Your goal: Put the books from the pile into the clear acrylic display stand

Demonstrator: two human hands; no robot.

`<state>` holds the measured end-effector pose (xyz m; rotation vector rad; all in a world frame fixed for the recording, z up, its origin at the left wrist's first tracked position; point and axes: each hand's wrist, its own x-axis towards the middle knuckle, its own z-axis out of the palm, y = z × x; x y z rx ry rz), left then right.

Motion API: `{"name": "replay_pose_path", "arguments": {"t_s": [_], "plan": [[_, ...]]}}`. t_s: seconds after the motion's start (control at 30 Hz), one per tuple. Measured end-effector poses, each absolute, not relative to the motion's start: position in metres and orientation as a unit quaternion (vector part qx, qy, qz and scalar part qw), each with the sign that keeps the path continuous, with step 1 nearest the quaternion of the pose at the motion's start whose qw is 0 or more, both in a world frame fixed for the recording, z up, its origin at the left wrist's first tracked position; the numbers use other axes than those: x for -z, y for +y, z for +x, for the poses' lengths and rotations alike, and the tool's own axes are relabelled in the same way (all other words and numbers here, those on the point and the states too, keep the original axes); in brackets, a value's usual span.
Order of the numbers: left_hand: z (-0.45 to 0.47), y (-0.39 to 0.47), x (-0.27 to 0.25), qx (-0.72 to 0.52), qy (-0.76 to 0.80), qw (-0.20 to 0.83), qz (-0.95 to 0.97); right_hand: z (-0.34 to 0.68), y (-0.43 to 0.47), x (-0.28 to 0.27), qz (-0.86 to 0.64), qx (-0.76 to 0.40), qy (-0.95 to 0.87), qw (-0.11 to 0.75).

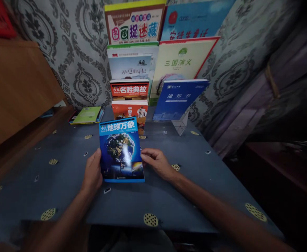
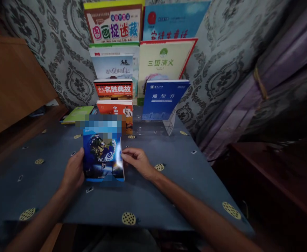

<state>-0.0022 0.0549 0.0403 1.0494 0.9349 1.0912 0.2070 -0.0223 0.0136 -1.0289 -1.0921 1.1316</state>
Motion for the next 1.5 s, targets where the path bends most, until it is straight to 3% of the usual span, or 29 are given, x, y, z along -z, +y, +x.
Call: {"name": "replay_pose_path", "arguments": {"t_s": [0.17, 0.3, 0.43, 0.57, 0.7, 0.87, 1.13, 1.5], "plan": [[-0.030, 0.048, -0.026, -0.279, 0.472, 0.651, 0.525, 0.216, -0.021, -0.009, -0.461, -0.544, -0.430, 0.554], [-0.059, 0.056, -0.034, -0.105, 0.465, 0.483, 0.734, 0.227, -0.020, -0.005, -0.538, -0.526, -0.445, 0.485], [-0.061, 0.067, -0.034, -0.178, 0.419, 0.228, 0.861, 0.233, -0.024, -0.006, -0.621, -0.431, -0.535, 0.378], [-0.055, 0.075, -0.014, -0.229, 0.365, 0.119, 0.894, 0.225, -0.030, -0.014, -0.703, -0.199, -0.629, 0.268], [-0.056, 0.077, 0.004, -0.230, 0.351, 0.134, 0.898, 0.188, -0.022, -0.021, -0.610, -0.086, -0.754, 0.230], [-0.063, 0.079, 0.010, -0.252, 0.379, 0.191, 0.870, 0.137, 0.008, -0.017, -0.419, -0.093, -0.878, 0.212], [-0.069, 0.089, 0.017, -0.252, 0.380, 0.180, 0.872, 0.135, 0.031, -0.004, -0.415, -0.143, -0.873, 0.211], [-0.068, 0.084, 0.012, -0.254, 0.388, 0.168, 0.870, 0.163, 0.047, 0.004, -0.485, -0.088, -0.844, 0.210]]}}
